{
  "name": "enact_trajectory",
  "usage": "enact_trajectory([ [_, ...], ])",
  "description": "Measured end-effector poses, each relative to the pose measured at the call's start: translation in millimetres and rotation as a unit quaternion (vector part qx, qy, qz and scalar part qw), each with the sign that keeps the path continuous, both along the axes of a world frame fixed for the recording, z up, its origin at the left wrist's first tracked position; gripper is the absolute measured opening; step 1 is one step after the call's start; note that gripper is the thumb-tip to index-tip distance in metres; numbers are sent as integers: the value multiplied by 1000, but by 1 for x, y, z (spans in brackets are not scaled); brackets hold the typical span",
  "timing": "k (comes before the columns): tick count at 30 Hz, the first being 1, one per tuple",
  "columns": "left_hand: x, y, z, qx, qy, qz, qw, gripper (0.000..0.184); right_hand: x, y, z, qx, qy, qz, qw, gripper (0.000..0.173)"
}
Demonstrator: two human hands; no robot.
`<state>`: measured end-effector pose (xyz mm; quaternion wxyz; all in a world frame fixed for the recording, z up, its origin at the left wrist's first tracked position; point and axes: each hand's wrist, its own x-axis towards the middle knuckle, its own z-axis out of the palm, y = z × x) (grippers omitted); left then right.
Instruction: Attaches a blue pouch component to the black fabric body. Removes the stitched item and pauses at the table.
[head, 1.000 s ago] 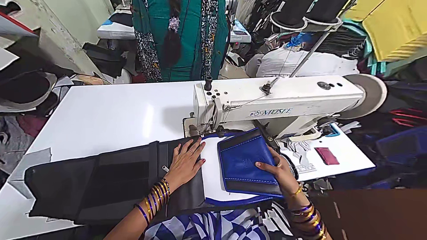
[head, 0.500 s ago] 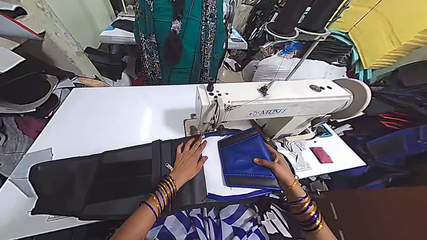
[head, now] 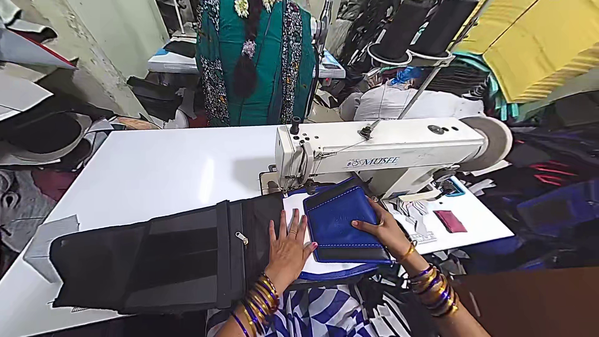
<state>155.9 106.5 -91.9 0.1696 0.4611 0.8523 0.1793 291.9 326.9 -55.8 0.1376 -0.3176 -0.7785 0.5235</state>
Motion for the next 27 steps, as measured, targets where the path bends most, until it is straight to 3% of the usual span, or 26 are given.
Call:
enact_trajectory([
  [2, 7, 2, -6, 2, 16, 8, 1000, 74, 7, 11, -2, 59, -36, 25, 997, 81],
  [4, 5, 4, -6, -8, 13, 10, 1000, 74, 15, 25, 5, 180, -54, 12, 982, 61],
  [7, 0, 4, -3, -16, 16, 14, 1000, 74, 27, 49, 18, 400, -104, -86, 907, 38],
  [9, 0, 8, -1, -24, 22, 13, 999, 74, 32, 64, 16, 454, -139, -138, 869, 29],
  [15, 3, 9, -10, 18, 53, 21, 998, 72, 23, 66, -26, 488, -160, -202, 834, 26],
  [19, 14, 0, -20, 63, 91, 21, 994, 72, 23, 67, -32, 503, -141, -200, 829, 25],
  [25, 26, -9, -24, 74, 93, 24, 993, 71, 27, 70, -8, 470, -193, -168, 845, 26],
  [27, 26, -8, -22, 70, 87, 24, 993, 71, 30, 63, 9, 465, -163, -132, 860, 22],
])
